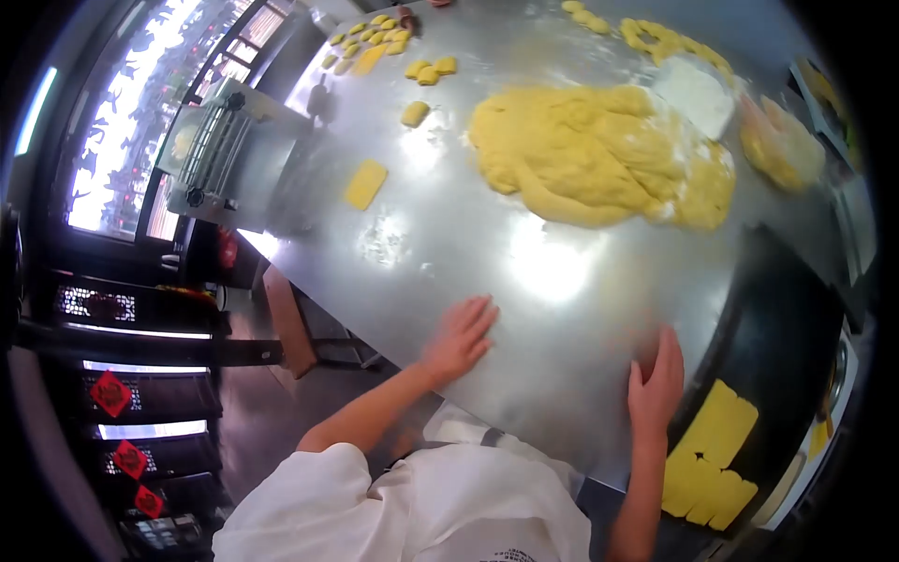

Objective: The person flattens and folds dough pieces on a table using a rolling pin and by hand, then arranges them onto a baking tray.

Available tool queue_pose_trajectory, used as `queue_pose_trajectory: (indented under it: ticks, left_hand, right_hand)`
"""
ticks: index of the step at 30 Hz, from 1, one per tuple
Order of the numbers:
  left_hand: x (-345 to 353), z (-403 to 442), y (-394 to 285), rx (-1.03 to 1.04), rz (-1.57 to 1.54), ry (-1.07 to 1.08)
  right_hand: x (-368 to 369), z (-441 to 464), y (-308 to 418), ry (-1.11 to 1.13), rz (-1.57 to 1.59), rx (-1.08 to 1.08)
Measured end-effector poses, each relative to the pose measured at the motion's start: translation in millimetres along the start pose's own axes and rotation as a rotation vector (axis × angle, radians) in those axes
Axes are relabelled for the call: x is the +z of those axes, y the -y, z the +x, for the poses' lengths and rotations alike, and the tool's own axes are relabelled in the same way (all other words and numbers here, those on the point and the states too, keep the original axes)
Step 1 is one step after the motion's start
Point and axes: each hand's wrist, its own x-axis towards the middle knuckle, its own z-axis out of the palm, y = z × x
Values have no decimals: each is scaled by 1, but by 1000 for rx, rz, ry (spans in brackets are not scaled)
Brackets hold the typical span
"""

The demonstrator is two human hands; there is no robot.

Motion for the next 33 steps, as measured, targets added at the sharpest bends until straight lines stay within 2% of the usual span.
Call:
queue_pose_trajectory:
  ticks: [2,4,5,7,8,9,10,11,13,15,17,20,23,26,27,30,33]
  left_hand:
    - [-18,11,53,-171,-80,-192]
    - [-44,23,127,-327,-204,-450]
    - [-56,31,174,-421,-164,-553]
    - [-66,44,269,-613,-97,-762]
    - [-64,47,314,-681,-18,-785]
    - [-60,52,358,-745,51,-798]
    - [-73,59,378,-806,111,-799]
    - [-82,65,398,-887,64,-676]
    - [-112,82,412,-1039,-39,-426]
    - [-103,92,429,-1064,-145,-515]
    - [-88,103,434,-1113,-225,-599]
    - [-98,119,433,-1332,-478,-504]
    - [-121,126,420,-1379,-726,-309]
    - [-93,128,407,-1178,-345,-547]
    - [-86,133,404,-1178,-460,-744]
    - [-89,138,366,-882,-400,-875]
    - [-116,141,312,-755,-479,-833]
  right_hand:
    - [1,1,6,83,9,-187]
    - [9,3,10,70,19,-119]
    - [22,2,-6,52,15,16]
    - [47,2,-30,-133,47,203]
    - [49,6,-27,-161,43,267]
    - [53,3,-30,-194,-121,180]
    - [48,4,0,-199,-194,250]
    - [57,5,4,-261,-230,227]
    - [71,1,-1,-355,-278,201]
    - [82,3,-6,-403,-303,196]
    - [66,7,25,-439,-351,124]
    - [60,10,40,-462,-387,88]
    - [62,11,39,-492,-388,66]
    - [63,10,35,-504,-396,31]
    - [63,9,34,-509,-402,22]
    - [64,15,33,-511,-388,35]
    - [65,19,31,-490,-355,76]
